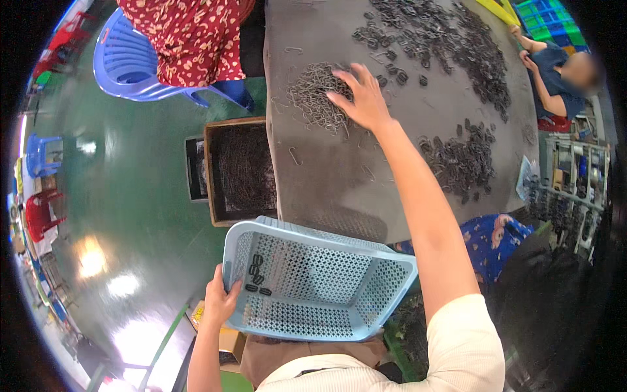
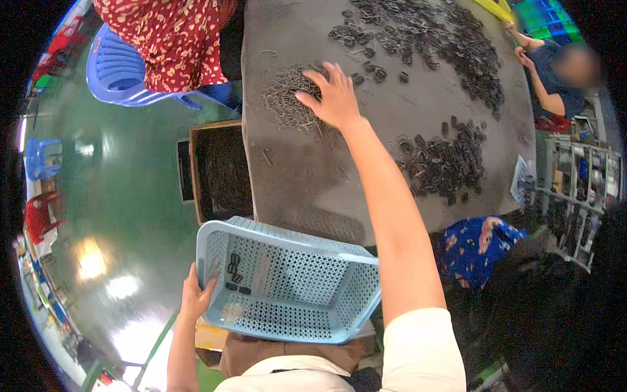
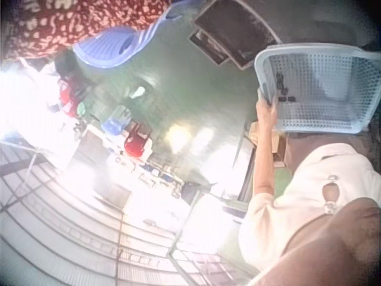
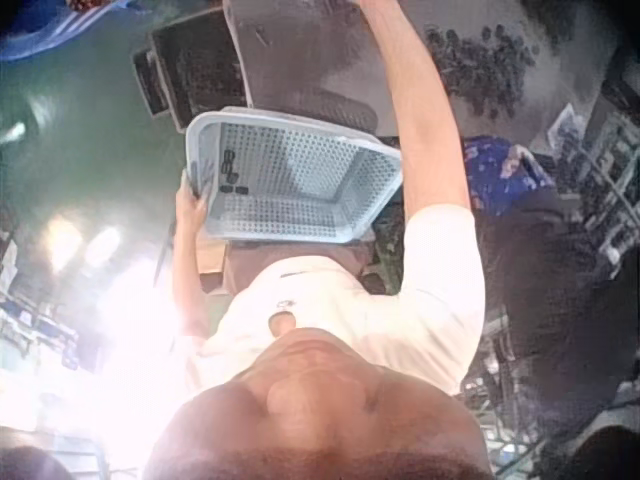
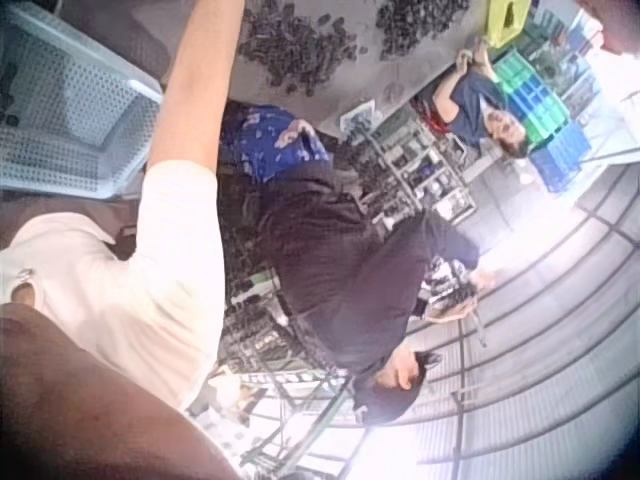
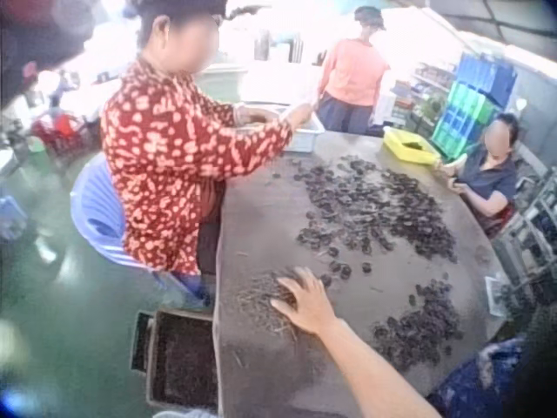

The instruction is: The person sorts through a pile of small black metal clips on a table and places them into a blue plastic basket.

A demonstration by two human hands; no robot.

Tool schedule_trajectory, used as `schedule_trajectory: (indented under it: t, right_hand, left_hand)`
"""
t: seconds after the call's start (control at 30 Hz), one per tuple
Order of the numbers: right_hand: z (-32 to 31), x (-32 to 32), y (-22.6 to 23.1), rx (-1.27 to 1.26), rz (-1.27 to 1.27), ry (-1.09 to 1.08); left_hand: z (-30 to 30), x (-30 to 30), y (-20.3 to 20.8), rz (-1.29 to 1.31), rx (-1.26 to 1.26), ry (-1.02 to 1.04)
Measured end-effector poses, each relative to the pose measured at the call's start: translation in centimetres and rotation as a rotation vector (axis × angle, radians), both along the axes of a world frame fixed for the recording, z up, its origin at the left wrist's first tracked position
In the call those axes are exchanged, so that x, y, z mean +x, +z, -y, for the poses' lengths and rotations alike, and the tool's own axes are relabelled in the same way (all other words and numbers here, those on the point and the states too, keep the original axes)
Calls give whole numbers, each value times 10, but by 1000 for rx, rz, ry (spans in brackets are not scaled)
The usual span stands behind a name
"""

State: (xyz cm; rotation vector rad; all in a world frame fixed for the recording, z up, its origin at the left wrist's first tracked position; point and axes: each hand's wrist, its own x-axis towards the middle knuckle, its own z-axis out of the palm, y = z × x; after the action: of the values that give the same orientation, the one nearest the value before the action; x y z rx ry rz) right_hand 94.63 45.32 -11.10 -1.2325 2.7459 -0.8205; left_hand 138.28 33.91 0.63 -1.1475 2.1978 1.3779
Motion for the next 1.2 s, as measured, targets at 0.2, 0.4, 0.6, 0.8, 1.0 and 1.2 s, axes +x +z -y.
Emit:
schedule_trajectory:
  t: [0.2,0.4,0.6,0.8,1.0,1.2]
  right_hand:
    - [51,0,-31,120,-62,68]
    - [21,52,-36,-59,-62,180]
    - [12,116,-42,-143,-128,178]
    - [28,165,-61,-191,-74,150]
    - [62,192,-74,-211,24,246]
    - [36,196,-46,-323,65,248]
  left_hand:
    - [-18,11,12,46,-44,80]
    - [-28,39,3,-19,-32,163]
    - [-29,70,-1,-60,190,428]
    - [-26,104,-13,15,218,412]
    - [-34,112,-24,42,158,379]
    - [-39,121,-25,14,127,371]
